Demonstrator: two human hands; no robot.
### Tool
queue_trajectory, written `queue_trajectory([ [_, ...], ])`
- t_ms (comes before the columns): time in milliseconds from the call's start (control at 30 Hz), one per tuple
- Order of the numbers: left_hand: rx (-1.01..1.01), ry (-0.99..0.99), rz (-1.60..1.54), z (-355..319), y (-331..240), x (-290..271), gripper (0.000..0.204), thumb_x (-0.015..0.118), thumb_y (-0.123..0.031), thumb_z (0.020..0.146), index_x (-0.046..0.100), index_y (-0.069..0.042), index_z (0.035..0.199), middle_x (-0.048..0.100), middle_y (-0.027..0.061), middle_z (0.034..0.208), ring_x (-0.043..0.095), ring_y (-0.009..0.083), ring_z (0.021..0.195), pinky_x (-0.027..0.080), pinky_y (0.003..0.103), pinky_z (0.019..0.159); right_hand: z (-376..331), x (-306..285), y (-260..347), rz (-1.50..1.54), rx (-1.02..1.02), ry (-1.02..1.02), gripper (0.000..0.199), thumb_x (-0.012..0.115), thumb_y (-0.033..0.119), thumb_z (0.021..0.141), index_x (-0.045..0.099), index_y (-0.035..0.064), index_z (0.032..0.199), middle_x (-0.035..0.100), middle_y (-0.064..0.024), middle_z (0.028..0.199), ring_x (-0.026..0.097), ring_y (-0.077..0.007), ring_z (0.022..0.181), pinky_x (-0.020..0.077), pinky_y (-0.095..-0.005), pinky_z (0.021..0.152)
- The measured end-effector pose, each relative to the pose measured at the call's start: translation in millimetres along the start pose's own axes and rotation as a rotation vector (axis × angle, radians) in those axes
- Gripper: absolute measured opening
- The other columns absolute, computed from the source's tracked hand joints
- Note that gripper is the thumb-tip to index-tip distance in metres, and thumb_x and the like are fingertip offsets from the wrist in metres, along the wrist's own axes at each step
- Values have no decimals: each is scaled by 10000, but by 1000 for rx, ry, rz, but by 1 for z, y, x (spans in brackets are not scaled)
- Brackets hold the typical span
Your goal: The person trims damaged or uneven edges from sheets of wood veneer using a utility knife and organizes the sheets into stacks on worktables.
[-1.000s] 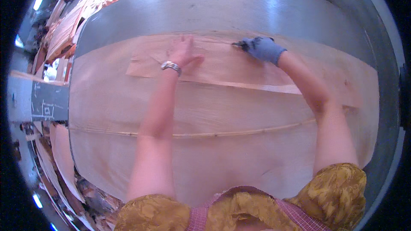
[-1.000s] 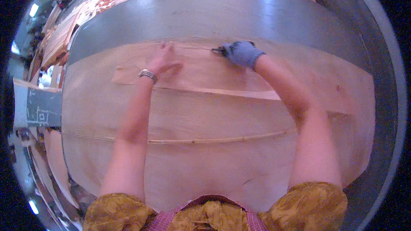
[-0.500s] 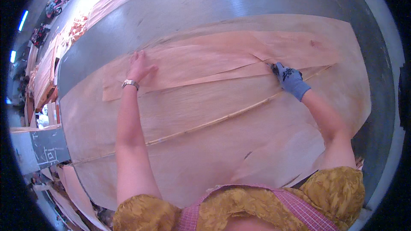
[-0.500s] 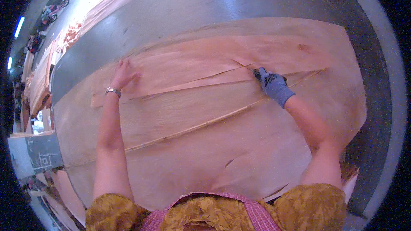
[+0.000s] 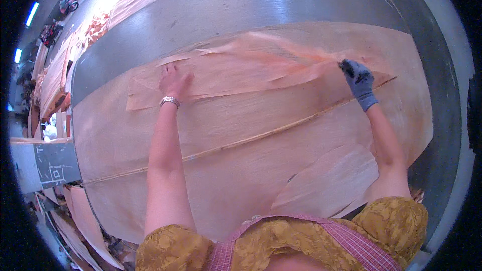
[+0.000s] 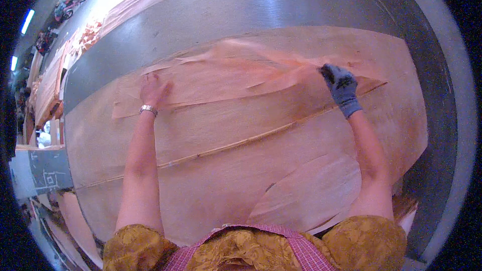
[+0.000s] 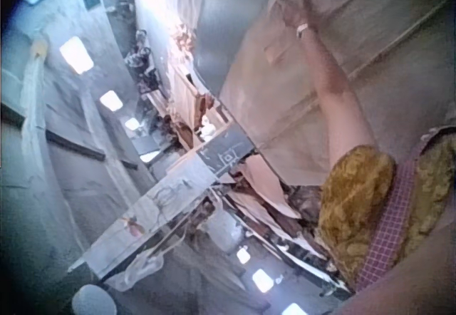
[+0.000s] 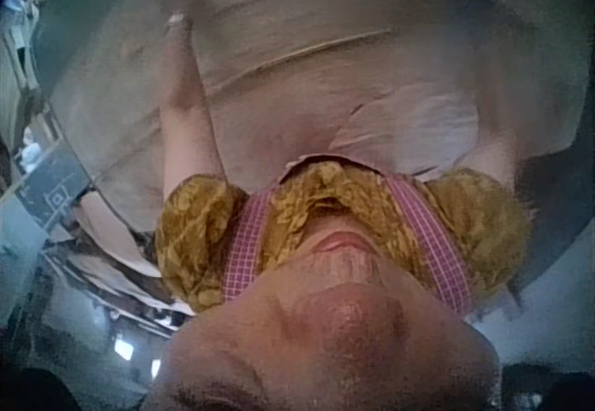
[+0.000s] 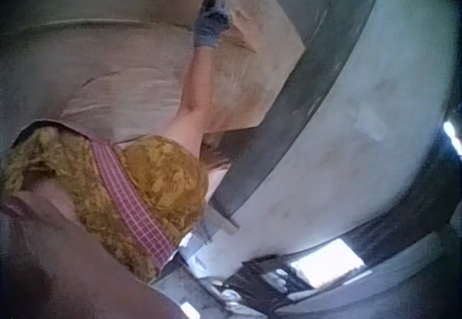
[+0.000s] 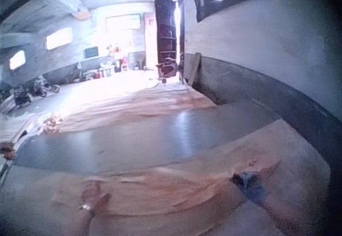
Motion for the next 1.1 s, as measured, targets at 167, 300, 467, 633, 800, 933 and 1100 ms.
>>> queue_trajectory([
  [167, -38, 167, -39, -3, -26, -14, 620, 618, -563, 802, 589, -50, 1148, 545, 178, 1264, 471, 324, 1234, 400, 444, 1012, 77, -93, 78, 415, 218, -221, 238, 666, 279, 886, 668, 43, 916, 668, -51, 770, 625, -213, 666, 495, -309, 621],
  [300, -49, 94, -186, 3, 16, 10, 602, 537, -518, 879, 554, -44, 1250, 523, 191, 1298, 447, 338, 1257, 364, 453, 1051, 148, -138, 141, 1027, 511, 178, 269, 730, 357, 836, 683, 101, 906, 492, 60, 567, 419, -42, 444, 311, -225, 421],
  [467, -55, 202, -369, 31, 34, 18, 624, 475, -484, 927, 460, -44, 1370, 457, 211, 1390, 356, 338, 1345, 309, 455, 1095, 198, -147, 187, 937, 272, -11, 252, 688, 292, 877, 695, 74, 1003, 543, 49, 628, 471, -47, 506, 337, -207, 459],
  [633, -155, -44, -354, 55, 114, 74, 635, 492, -445, 925, 412, -19, 1389, 429, 235, 1408, 311, 354, 1371, 274, 459, 1117, 192, -145, 268, 807, -412, -336, 171, 661, 180, 901, 696, 69, 1026, 645, -10, 732, 607, -108, 653, 462, -252, 590],
  [800, -16, 266, -338, 64, 86, 63, 682, 549, -357, 891, 332, 27, 1412, 399, 273, 1401, 349, 390, 1325, 258, 473, 1120, 160, -130, 305, 289, -542, -220, 180, 664, 29, 849, 658, 26, 1029, 703, -94, 891, 671, -181, 793, 512, -303, 708],
  [933, -121, 129, -408, 53, 85, 58, 695, 566, -321, 877, 303, 14, 1427, 393, 283, 1393, 359, 411, 1305, 269, 486, 1104, 127, 8, 323, 165, -413, -64, 95, 592, 129, 901, 611, 70, 973, 636, -147, 805, 628, -318, 696, 471, -419, 576],
  [1100, -163, -419, -340, 64, 114, 33, 721, 586, -277, 861, 266, -1, 1445, 386, 295, 1384, 370, 437, 1280, 283, 502, 1084, 92, 153, 309, 39, -202, -43, 127, 567, 222, 903, 567, 123, 982, 605, -113, 824, 602, -307, 747, 486, -438, 618],
])
Point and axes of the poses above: each hand's wrist, its own z-axis towards the middle knuckle, its own x-axis out of the palm, y = z × x, the point moved 4 cm from there along z, towards the middle knuckle
